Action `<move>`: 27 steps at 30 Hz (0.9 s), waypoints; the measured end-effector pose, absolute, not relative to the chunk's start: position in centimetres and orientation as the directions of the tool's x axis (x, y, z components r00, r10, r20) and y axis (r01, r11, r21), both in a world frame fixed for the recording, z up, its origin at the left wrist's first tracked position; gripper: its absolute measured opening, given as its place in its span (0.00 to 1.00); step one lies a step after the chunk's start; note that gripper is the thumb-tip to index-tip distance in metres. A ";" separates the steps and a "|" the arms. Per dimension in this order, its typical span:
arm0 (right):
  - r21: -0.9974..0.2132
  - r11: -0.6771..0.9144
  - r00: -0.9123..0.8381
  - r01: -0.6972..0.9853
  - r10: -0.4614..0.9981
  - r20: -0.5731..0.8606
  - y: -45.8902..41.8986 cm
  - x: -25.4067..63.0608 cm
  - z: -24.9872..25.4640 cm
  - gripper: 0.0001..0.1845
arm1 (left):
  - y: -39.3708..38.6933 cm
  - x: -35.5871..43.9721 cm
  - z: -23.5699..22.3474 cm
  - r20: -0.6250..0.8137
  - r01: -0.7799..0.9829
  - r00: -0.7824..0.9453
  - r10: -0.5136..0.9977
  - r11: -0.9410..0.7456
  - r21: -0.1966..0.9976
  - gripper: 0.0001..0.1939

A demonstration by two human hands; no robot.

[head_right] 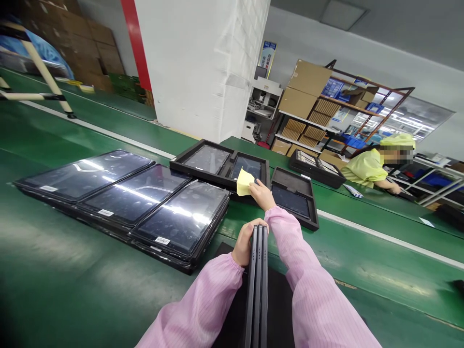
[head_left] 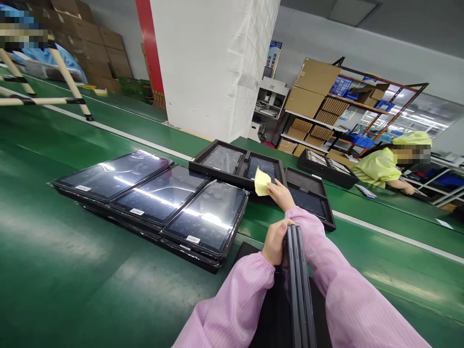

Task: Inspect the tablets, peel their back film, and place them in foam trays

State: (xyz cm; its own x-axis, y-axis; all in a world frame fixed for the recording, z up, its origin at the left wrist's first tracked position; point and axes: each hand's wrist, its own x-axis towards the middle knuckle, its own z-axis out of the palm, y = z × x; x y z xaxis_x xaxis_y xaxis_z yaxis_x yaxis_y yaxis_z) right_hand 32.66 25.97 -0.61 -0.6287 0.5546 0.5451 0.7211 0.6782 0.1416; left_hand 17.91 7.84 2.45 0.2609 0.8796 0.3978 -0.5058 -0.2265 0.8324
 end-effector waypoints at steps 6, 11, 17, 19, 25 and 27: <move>0.112 0.667 -0.602 0.736 0.570 0.559 25.7 32.7 -0.6 0.11 | 7.9 17.8 2.5 0.396 -0.486 0.267 0.879 -0.233 0.843 0.34; 0.077 0.647 -0.574 0.759 0.608 0.548 25.6 32.5 -0.5 0.11 | 7.9 17.9 2.4 0.398 -0.497 0.259 0.880 -0.232 0.836 0.34; 0.047 0.617 -0.542 0.786 0.651 0.531 25.5 32.2 -0.4 0.11 | 7.9 17.9 2.4 0.401 -0.495 0.261 0.878 -0.234 0.837 0.33; 0.039 0.611 -0.534 0.791 0.657 0.532 25.4 32.1 -0.4 0.11 | 7.9 17.9 2.3 0.404 -0.495 0.266 0.875 -0.235 0.836 0.34; 0.019 0.594 -0.502 0.805 0.663 0.556 25.3 31.9 -0.7 0.10 | 7.9 17.9 2.2 0.392 -0.481 0.270 0.880 -0.229 0.846 0.34; 0.011 0.586 -0.487 0.810 0.662 0.569 25.2 31.7 -0.8 0.10 | 7.9 17.9 2.3 0.395 -0.486 0.267 0.879 -0.232 0.843 0.34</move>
State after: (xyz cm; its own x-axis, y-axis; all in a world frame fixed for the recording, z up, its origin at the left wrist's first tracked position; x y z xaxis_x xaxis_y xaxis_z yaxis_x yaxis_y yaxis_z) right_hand 31.71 25.21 -0.80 -0.4872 0.6624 0.5690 0.8102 0.5861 0.0114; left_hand 17.94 7.95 2.32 0.2665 0.8790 0.3953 -0.4857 -0.2318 0.8428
